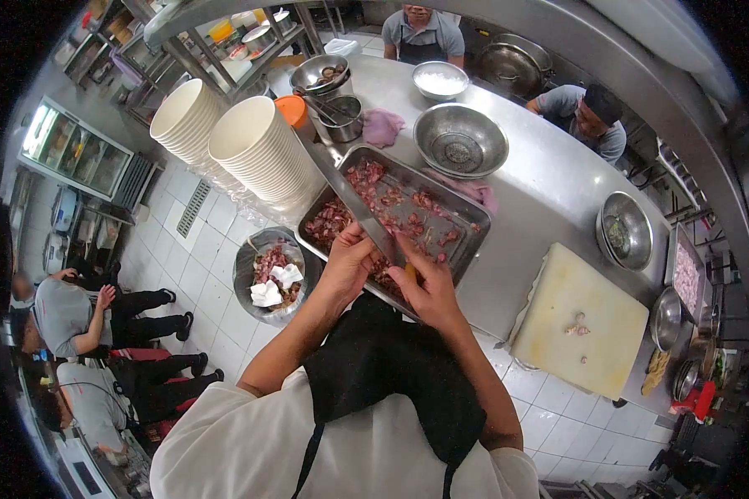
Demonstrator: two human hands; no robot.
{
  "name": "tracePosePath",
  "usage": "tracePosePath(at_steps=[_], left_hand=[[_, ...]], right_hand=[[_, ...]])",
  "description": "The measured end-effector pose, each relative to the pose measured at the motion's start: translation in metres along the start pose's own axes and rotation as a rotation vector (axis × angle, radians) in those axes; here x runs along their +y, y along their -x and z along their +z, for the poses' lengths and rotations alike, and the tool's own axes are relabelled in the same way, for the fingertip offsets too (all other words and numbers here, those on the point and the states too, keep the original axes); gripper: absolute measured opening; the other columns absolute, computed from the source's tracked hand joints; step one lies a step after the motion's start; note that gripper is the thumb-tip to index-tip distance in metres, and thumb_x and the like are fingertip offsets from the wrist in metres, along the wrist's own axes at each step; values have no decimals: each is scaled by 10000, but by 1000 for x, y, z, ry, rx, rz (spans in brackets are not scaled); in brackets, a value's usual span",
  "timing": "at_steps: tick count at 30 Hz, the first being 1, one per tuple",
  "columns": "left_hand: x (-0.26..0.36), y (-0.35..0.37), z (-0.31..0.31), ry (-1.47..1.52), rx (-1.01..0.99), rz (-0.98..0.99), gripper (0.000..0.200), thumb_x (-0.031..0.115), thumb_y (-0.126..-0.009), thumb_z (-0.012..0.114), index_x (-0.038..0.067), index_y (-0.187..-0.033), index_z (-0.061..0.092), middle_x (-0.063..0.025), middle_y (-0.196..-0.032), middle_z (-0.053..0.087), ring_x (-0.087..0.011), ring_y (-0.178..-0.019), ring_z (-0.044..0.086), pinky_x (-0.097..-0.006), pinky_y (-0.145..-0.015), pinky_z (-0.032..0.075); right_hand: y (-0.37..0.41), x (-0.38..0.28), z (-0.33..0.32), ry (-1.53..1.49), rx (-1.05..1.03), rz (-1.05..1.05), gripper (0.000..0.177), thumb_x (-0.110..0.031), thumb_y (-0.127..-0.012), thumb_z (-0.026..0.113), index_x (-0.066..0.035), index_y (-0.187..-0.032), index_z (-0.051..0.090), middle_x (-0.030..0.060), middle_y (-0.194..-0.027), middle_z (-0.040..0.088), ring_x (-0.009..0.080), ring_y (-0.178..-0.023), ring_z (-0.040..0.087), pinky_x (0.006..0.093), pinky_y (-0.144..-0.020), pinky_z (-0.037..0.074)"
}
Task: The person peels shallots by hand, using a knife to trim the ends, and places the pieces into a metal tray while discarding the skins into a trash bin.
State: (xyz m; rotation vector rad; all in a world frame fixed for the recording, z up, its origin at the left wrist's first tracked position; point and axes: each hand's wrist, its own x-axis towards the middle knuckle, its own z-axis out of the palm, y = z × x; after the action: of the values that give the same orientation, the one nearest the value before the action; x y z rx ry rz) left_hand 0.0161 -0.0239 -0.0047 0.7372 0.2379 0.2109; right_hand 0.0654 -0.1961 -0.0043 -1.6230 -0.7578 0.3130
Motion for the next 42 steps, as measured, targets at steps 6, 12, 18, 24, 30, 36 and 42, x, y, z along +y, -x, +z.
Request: tracePosePath(at_steps=[6, 12, 18, 24, 30, 36, 42], left_hand=[[0, 1, 6, -22, 5, -2, 200, -2, -913, 635, 6, -1112, 617, -97, -1034, 696, -170, -934, 678, -303, -836, 561], [5, 1, 8, 6, 25, -40, 210, -3, -905, 644, -2, -1114, 621, -111, -1041, 697, -189, -942, 680, -319, -847, 562], [5, 2, 9, -13, 55, -10, 222, -6, -905, 645, 0, -1126, 629, -86, -1008, 688, -174, -924, 669, -319, -850, 557], [0, 1, 3, -154, 19, 61, 233, -11, -899, 647, 8, -1131, 648, -61, -1029, 689, -139, -943, 654, -290, -852, 534], [0, 4, 2, -302, 19, 166, 257, -41, -880, 653, 9, -1132, 650, -55, -1013, 700, -110, -893, 657, -259, -816, 526], [2, 7, -6, -403, -41, 184, 287, -66, -874, 649, -3, -1154, 645, -61, -1021, 703, -117, -914, 661, -271, -816, 536], [-3, 8, -2, -283, -29, 174, 294, -51, -890, 632, -4, -1180, 635, -75, -1056, 690, -142, -971, 654, -307, -842, 554]], right_hand=[[2, -5, -3, -180, 1, 138, 467, -148, -954, 612, -32, -1398, 525, 8, -638, 517, 73, -542, 478, 239, -536, 408], [1, -12, -1, -390, 79, 285, 477, -190, -1008, 519, -58, -1461, 450, -16, -630, 494, 69, -512, 443, 232, -493, 376], [2, -19, -5, -419, 19, 292, 475, -182, -1014, 494, -62, -1470, 437, -19, -638, 490, 65, -509, 440, 228, -487, 370], [3, -23, -7, -200, -71, 237, 504, -180, -958, 595, -22, -1423, 482, 39, -725, 580, 120, -617, 548, 258, -600, 447], [2, -17, -3, -5, -44, 103, 486, -180, -919, 643, 13, -1353, 540, 221, -1272, 594, 291, -1224, 541, 374, -1053, 362], [4, -19, -2, -2, -51, 221, 469, -178, -945, 618, 2, -1370, 534, 119, -891, 655, 190, -798, 633, 296, -756, 483], [6, -19, 3, -362, 17, 332, 461, -220, -1010, 513, -46, -1436, 477, -6, -603, 491, 74, -487, 458, 232, -474, 382]])
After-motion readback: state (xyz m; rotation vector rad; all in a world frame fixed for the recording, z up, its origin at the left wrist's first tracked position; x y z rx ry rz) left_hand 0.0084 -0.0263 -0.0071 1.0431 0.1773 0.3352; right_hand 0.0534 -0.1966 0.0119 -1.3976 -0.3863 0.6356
